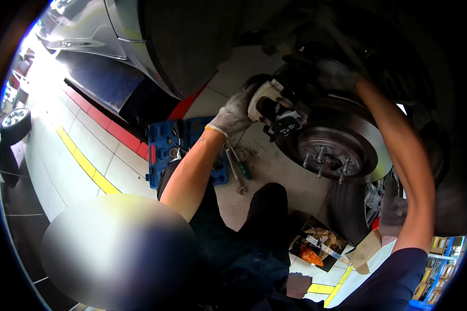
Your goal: The person puts on gloves and works on a car's brake assembly. They handle brake components, use tools from a blue case, and wipe parts with a cloth.
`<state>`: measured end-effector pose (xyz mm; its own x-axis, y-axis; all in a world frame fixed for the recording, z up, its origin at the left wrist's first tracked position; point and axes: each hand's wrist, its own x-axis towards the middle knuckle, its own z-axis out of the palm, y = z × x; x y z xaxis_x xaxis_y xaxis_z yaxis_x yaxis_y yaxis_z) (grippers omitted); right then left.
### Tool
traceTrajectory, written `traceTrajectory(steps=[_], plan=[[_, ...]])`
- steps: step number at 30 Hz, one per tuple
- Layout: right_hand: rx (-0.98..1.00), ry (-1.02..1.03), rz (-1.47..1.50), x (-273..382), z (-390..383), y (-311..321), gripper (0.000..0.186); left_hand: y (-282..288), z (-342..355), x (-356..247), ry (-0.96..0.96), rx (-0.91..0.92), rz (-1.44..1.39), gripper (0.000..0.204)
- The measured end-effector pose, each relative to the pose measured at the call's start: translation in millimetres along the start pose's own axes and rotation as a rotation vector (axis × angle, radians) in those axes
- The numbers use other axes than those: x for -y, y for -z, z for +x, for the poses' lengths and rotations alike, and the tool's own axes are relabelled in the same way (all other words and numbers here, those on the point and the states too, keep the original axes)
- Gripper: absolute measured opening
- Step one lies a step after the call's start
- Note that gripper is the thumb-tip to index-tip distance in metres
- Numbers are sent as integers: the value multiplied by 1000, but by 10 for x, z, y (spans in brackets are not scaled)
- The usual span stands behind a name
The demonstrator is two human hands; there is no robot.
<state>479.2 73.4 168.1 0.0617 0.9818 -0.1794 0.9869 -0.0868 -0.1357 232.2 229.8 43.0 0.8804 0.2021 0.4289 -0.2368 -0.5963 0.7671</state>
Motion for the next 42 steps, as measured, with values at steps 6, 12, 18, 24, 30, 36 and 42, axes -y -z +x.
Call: traceTrajectory(steps=[6, 12, 18, 24, 30, 36, 42], plan=[[80, -59, -173, 176, 12, 60, 33, 285, -216, -183, 242, 199, -393, 84], [-80, -105, -108, 443, 87, 86, 35, 21, -129, -310, 186, 102, -125, 88], [63, -58, -167, 144, 51, 29, 49, 128, -27, -701, 344, 8, -225, 90], [47, -165, -194, 554, 59, 137, 59, 246, -13, -576, 366, 30, -278, 76], [83, -148, -212, 579, -29, 220, 42, 230, -23, -583, 300, 26, -245, 72], [195, -123, -250, 665, -44, 310, 38, 161, -77, -556, 244, 1, -143, 66], [205, -177, -180, 873, 44, 331, 39, 138, -167, -508, 289, 32, -170, 68]])
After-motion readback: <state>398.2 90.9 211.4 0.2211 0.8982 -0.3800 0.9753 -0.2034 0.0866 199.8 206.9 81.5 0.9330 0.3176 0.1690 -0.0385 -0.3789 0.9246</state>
